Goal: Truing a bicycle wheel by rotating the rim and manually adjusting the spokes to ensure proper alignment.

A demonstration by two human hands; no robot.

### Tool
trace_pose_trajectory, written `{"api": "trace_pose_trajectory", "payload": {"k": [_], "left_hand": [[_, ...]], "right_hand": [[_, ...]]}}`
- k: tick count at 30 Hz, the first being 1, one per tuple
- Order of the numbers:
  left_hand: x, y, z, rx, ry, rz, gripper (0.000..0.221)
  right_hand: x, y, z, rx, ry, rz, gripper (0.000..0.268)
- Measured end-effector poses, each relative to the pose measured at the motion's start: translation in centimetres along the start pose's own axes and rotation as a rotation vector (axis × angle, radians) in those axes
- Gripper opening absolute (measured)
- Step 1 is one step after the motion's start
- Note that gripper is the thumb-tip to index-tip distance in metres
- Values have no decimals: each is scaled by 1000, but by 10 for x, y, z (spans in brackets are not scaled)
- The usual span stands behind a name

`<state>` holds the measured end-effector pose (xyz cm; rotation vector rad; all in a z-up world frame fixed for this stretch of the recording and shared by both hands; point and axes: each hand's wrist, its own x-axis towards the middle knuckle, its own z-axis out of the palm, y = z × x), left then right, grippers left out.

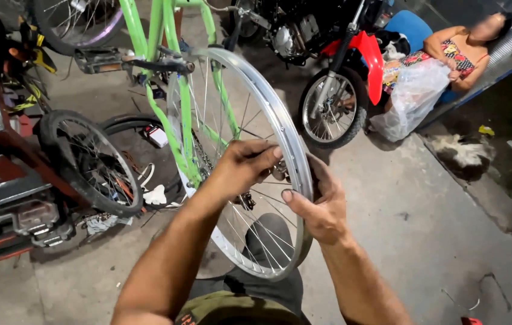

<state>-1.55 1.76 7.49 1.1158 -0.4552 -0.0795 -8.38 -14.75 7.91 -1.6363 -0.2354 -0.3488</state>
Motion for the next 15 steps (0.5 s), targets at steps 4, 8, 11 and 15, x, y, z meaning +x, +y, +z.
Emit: {"api": "trace_pose_trajectory", "payload": {"k": [4, 8, 11, 15], "left_hand": [[1, -50, 7, 195, 83, 165, 20], [-12, -53, 10, 440, 133, 686, 34], [-20, -63, 14, 438, 208, 669, 32], [-16, -71, 19, 388, 287, 516, 26]], "right_hand": [[4, 0, -7, 37, 2, -26, 85], [3, 11, -13, 193, -27, -83, 86], [-2, 7, -8, 132, 1, -75, 83], [-12, 17, -6, 89, 64, -120, 83]]}}
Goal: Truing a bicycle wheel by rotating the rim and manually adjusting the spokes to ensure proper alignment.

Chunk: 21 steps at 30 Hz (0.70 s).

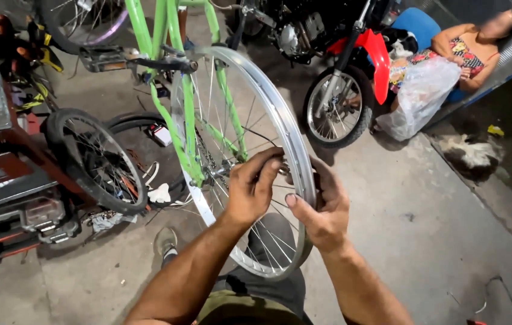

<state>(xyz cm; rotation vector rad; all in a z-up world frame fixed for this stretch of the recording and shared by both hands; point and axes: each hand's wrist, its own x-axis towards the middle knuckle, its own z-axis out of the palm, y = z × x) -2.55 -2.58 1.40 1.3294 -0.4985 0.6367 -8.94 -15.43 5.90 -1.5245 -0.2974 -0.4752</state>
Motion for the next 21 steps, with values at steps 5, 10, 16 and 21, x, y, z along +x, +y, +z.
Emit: {"api": "trace_pose_trajectory", "payload": {"k": [5, 10, 16, 21], "left_hand": [[13, 7, -8, -208, -199, -239, 14], [21, 26, -26, -189, -289, 17, 41], [31, 33, -50, 61, -246, 256, 45], [53, 13, -51, 273, -67, 242, 44]], "right_hand": [[-7, 2, -11, -54, -24, 51, 94], [38, -24, -7, -134, -137, 139, 92], [70, -18, 17, 161, -431, 198, 100], [70, -2, 0, 46, -319, 290, 89]]}}
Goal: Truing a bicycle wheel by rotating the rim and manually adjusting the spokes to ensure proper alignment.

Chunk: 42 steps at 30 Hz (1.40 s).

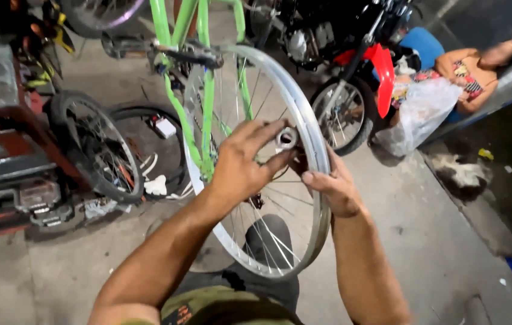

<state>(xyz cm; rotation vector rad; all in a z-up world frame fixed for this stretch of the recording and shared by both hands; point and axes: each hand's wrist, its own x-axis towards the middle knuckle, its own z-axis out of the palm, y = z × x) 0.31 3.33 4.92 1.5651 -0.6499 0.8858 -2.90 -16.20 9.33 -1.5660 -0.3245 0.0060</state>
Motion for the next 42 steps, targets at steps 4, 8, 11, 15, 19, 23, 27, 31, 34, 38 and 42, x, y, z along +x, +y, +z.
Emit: {"api": "trace_pose_trajectory", "payload": {"k": [4, 8, 11, 15, 19, 23, 27, 31, 34, 38, 42], "left_hand": [[17, 11, -7, -23, -47, -56, 41], [35, 22, -22, -51, -340, -519, 53], [20, 4, -6, 18, -238, -254, 50], [-4, -4, 20, 379, -22, 98, 45], [15, 12, 12, 677, -66, 160, 28], [36, -4, -1, 452, -470, 7, 21], [38, 7, -18, -65, -455, -144, 29], [14, -2, 4, -340, -291, -327, 36], [16, -6, 16, -520, -168, -472, 32], [15, -11, 19, -557, -259, -559, 23], [-11, -4, 33, -360, -62, -147, 35]], "right_hand": [[6, 2, -7, -32, -26, 5, 92], [4, 3, -13, -72, -76, 13, 100], [5, 5, -15, -86, -107, 1, 105], [0, 21, -19, -61, -114, -40, 109], [-10, 5, 0, -21, -48, -12, 111], [-15, 1, 7, -16, -91, -42, 110], [-13, 22, -10, 119, -202, -69, 119], [-11, 18, -8, 116, -173, -161, 116], [-16, 4, -10, -52, -36, -126, 115], [-28, 6, -2, -87, 22, -187, 101], [-28, 3, 0, -45, 39, -211, 100]]}}
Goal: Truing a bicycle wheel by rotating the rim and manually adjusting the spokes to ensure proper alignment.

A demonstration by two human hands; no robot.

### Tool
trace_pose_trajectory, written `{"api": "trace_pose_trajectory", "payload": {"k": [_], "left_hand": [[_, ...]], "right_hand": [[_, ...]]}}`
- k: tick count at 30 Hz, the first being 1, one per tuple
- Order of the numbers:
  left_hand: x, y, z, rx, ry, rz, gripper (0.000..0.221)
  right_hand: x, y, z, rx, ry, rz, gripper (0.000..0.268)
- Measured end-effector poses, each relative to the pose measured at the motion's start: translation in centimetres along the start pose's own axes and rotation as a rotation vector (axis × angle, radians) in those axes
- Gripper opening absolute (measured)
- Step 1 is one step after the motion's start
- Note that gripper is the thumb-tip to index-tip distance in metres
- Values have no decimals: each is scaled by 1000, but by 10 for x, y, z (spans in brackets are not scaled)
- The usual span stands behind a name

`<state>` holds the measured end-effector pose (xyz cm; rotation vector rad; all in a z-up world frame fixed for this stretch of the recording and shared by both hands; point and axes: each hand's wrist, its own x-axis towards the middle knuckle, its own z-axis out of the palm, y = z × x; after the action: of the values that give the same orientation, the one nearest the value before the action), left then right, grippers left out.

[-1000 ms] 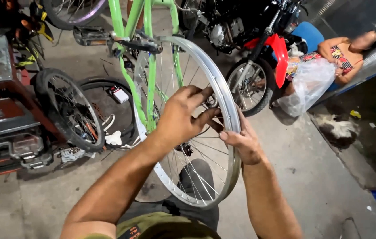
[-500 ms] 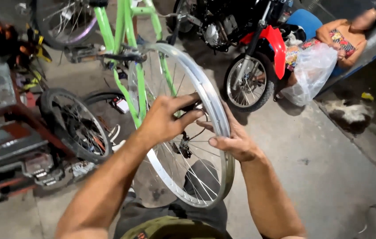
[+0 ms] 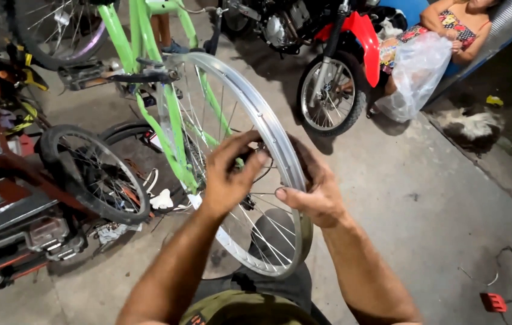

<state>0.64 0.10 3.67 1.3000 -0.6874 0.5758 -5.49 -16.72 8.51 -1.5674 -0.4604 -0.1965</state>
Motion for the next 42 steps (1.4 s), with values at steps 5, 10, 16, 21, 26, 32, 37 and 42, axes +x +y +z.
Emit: {"api": "trace_pose_trajectory", "payload": {"k": [5, 10, 16, 21, 26, 32, 37, 42], "left_hand": [[-21, -17, 17, 113, 134, 158, 32], [-10, 7, 9, -104, 37, 25, 29], [-7, 6, -8, -262, -268, -297, 16], [-16, 16, -1, -138, -178, -62, 33], [-3, 55, -13, 42, -168, 220, 45], [5, 48, -32, 323, -65, 217, 42], [-5, 49, -24, 334, -44, 51, 60], [-11, 46, -10, 292, -24, 51, 38]], "right_hand": [[-9, -1, 3, 20, -9, 5, 98], [-15, -11, 13, -102, 2, -104, 82], [-64, 36, -1, -380, 152, -349, 84], [-26, 0, -13, -235, -34, -234, 84], [40, -1, -1, 28, -113, 23, 86], [49, -11, 13, 128, -119, 93, 87], [2, -7, 12, 60, 2, 91, 87], [-24, 18, -2, -39, 101, 7, 88]]}}
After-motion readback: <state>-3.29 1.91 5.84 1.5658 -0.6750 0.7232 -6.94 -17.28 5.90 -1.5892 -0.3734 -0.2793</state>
